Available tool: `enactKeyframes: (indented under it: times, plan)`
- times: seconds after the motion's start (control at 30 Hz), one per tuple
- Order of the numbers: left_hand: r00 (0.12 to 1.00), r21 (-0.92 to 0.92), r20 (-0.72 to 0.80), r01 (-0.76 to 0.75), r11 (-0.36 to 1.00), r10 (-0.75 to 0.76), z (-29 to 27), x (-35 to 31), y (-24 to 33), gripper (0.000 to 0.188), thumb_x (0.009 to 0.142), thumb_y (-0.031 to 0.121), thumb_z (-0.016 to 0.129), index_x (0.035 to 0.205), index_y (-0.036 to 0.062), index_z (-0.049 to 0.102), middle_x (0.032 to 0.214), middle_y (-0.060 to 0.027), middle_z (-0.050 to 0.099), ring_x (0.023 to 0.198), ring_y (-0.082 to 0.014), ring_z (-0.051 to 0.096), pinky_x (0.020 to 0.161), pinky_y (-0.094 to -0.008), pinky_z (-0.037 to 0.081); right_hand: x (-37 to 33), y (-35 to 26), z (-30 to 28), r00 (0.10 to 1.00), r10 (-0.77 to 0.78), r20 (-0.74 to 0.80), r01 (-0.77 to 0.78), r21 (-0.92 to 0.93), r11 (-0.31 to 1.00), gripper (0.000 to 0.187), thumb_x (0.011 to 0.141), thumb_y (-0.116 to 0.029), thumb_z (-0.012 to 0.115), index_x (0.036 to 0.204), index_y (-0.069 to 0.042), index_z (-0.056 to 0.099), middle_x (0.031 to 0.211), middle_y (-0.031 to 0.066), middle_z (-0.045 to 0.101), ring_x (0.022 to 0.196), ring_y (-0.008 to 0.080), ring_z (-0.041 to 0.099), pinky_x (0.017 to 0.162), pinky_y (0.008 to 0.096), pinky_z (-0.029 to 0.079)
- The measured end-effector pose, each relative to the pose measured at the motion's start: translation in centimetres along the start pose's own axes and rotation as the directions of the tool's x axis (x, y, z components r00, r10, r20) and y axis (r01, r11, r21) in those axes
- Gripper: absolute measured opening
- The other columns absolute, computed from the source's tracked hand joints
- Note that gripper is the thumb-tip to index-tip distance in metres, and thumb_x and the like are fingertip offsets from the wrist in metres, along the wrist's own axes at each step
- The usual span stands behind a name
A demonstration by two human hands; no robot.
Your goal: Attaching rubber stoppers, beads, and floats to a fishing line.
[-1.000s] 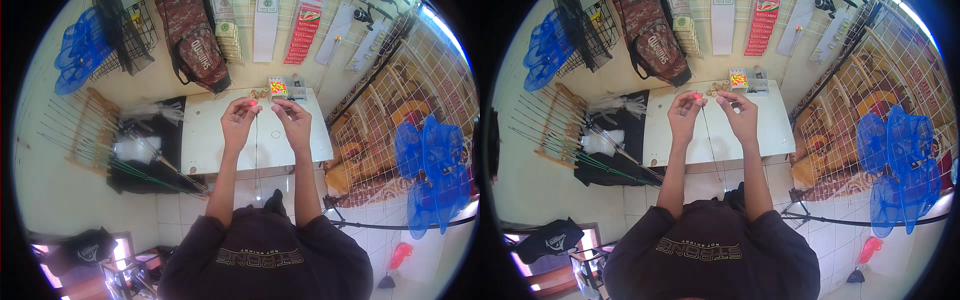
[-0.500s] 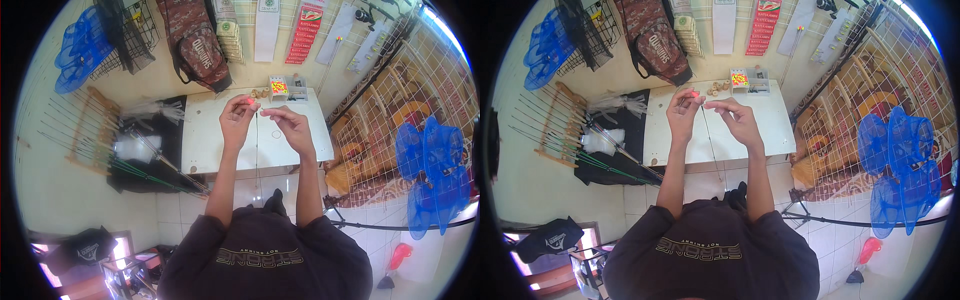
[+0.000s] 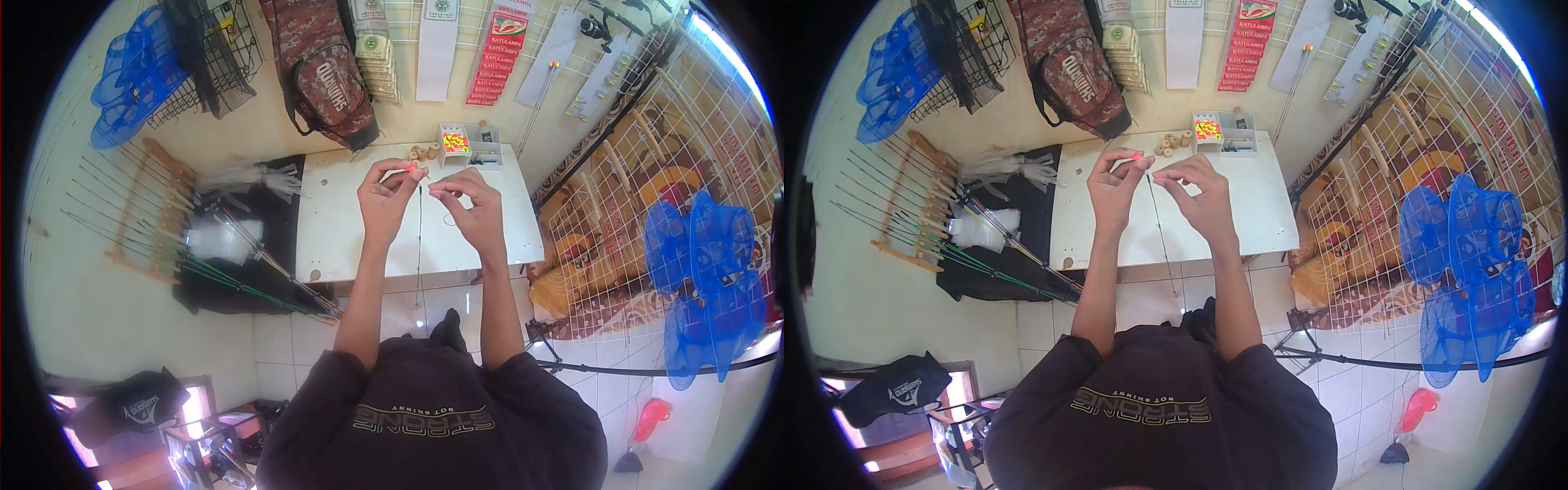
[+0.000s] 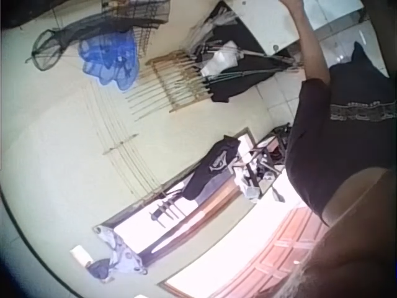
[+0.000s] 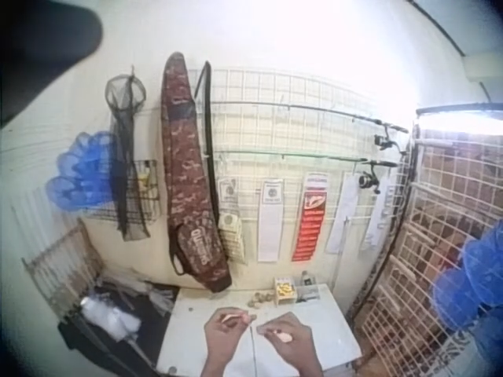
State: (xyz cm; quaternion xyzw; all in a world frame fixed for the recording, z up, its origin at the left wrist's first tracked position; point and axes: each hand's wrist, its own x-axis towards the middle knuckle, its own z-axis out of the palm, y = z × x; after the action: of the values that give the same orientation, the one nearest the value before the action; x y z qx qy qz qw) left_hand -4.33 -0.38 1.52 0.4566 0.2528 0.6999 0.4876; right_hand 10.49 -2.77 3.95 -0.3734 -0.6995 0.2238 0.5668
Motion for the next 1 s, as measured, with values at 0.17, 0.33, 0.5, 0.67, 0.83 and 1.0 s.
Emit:
enactKeyframes:
  times: [0.17,0.33,0.5,0.67,0.83,1.0]
  plan:
    - [1.0,0.012,0.012,0.01,1.0,-0.01,0.3,-0.1,0.3,0.017,0.084,-0.002,0.065,0.098,-0.002,0.055,0.102,-0.0115,0.059,0.095,-0.0251,0.066,0.082,-0.0293,0.053,0.0,0.2,1.2,0.995,-0.042,-0.089,0.034,-0.087,0.996,0.013,0.074,-0.012,0.076,0.086,-0.011,0.071,0.082,0.0009,0.057,0.08,0.0153,0.054,0.064,0.0293,0.041]
    - [0.999,0.026,0.029,-0.029,0.999,0.028,-0.2,-0.1,0.0,0.016,0.084,-0.002,0.065,0.098,-0.0017,0.056,0.101,-0.0115,0.059,0.096,-0.0257,0.066,0.082,-0.0296,0.053,0.1,0.3,1.6,0.992,-0.016,-0.125,0.001,-0.117,0.993,0.014,0.072,-0.012,0.078,0.085,-0.012,0.072,0.081,0.0005,0.057,0.08,0.0153,0.054,0.062,0.0291,0.041]
    - [1.0,0.063,0.022,-0.014,0.998,0.012,-0.3,0.0,0.4,0.016,0.084,-0.002,0.066,0.096,-0.0013,0.055,0.101,-0.0113,0.059,0.097,-0.0265,0.065,0.083,-0.03,0.053,0.2,0.1,0.7,0.993,0.022,-0.116,-0.041,-0.159,0.986,0.013,0.072,-0.013,0.078,0.084,-0.015,0.075,0.081,0.0005,0.057,0.082,0.0153,0.055,0.064,0.0286,0.041]
    - [1.0,0.066,0.019,0.002,0.998,-0.003,-0.2,0.0,0.3,0.016,0.084,-0.001,0.066,0.096,-0.0007,0.055,0.101,-0.0114,0.059,0.097,-0.0269,0.065,0.082,-0.0296,0.053,0.1,0.0,0.5,0.993,0.112,-0.034,-0.114,-0.071,0.991,0.012,0.075,-0.013,0.076,0.087,-0.012,0.073,0.086,0.0019,0.058,0.083,0.0148,0.054,0.068,0.0275,0.042]
    - [1.0,0.098,0.014,0.004,0.995,-0.006,0.0,0.0,0.1,0.016,0.084,0.0,0.066,0.096,-0.0003,0.055,0.1,-0.0099,0.059,0.098,-0.0255,0.065,0.078,-0.0267,0.052,-0.1,0.8,0.5,0.991,-0.039,-0.132,0.064,0.194,0.979,0.012,0.079,-0.003,0.071,0.09,-0.005,0.066,0.101,0.0051,0.058,0.09,0.0127,0.052,0.075,0.0259,0.042]
    - [1.0,0.113,0.008,-0.009,0.994,0.009,0.1,0.2,-0.3,0.016,0.085,0.0,0.066,0.096,-0.0006,0.055,0.1,-0.0102,0.059,0.097,-0.0241,0.066,0.075,-0.025,0.051,-0.1,0.9,-0.1,0.995,-0.047,-0.088,0.081,0.445,0.892,0.011,0.08,0.004,0.067,0.089,-0.003,0.065,0.092,0.0058,0.06,0.087,0.0112,0.052,0.077,0.0246,0.041]
